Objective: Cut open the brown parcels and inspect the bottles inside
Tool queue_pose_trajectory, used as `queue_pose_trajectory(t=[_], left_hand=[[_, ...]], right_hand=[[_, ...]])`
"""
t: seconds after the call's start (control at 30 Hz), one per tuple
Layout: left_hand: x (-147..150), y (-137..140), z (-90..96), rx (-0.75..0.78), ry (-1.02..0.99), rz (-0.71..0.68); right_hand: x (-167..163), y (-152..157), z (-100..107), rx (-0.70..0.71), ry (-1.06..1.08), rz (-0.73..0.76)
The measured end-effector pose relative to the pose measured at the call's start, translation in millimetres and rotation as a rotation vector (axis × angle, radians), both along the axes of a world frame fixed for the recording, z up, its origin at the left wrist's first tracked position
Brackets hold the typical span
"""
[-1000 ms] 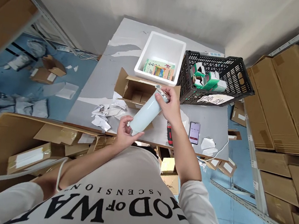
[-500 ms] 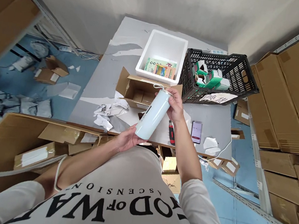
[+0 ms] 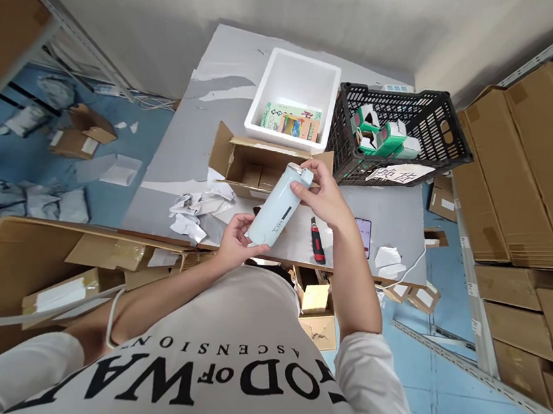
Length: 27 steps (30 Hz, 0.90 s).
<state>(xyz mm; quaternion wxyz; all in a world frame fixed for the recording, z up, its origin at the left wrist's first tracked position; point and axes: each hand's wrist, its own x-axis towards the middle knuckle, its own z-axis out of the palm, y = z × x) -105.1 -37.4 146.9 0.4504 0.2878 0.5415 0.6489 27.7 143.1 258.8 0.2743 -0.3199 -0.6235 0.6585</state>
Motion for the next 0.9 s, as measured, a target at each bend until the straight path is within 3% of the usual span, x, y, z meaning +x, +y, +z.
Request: queue_pose_trajectory(t=[0.17, 0.33, 0.43, 0.57, 0.73, 0.9], left_hand=[[-1, 2, -3.4, -0.017, 0.048, 0.010], [-12, 5, -18.1, 0.041, 0.119, -0.045], [-25, 2, -28.2, 0.055, 0.326, -0.024], [-40, 1, -41.1, -0.051, 0.776, 0.035], [-41, 14, -55.8, -0.123, 1.101, -0.053], [-38, 23, -68.3, -0.124, 1.056, -0.111]], right_hand=[[-10, -1, -12, 0.057, 0.005, -0.081], [-4, 3, -12, 0.155, -0.019, -0.095], [11, 5, -9, 0.289, -0.007, -0.204], [28, -1, -12, 0.479, -0.008, -0.353], [22, -17, -34, 0.567, -0.089, -0.249], [4, -23, -48, 0.560, -0.190, -0.178]])
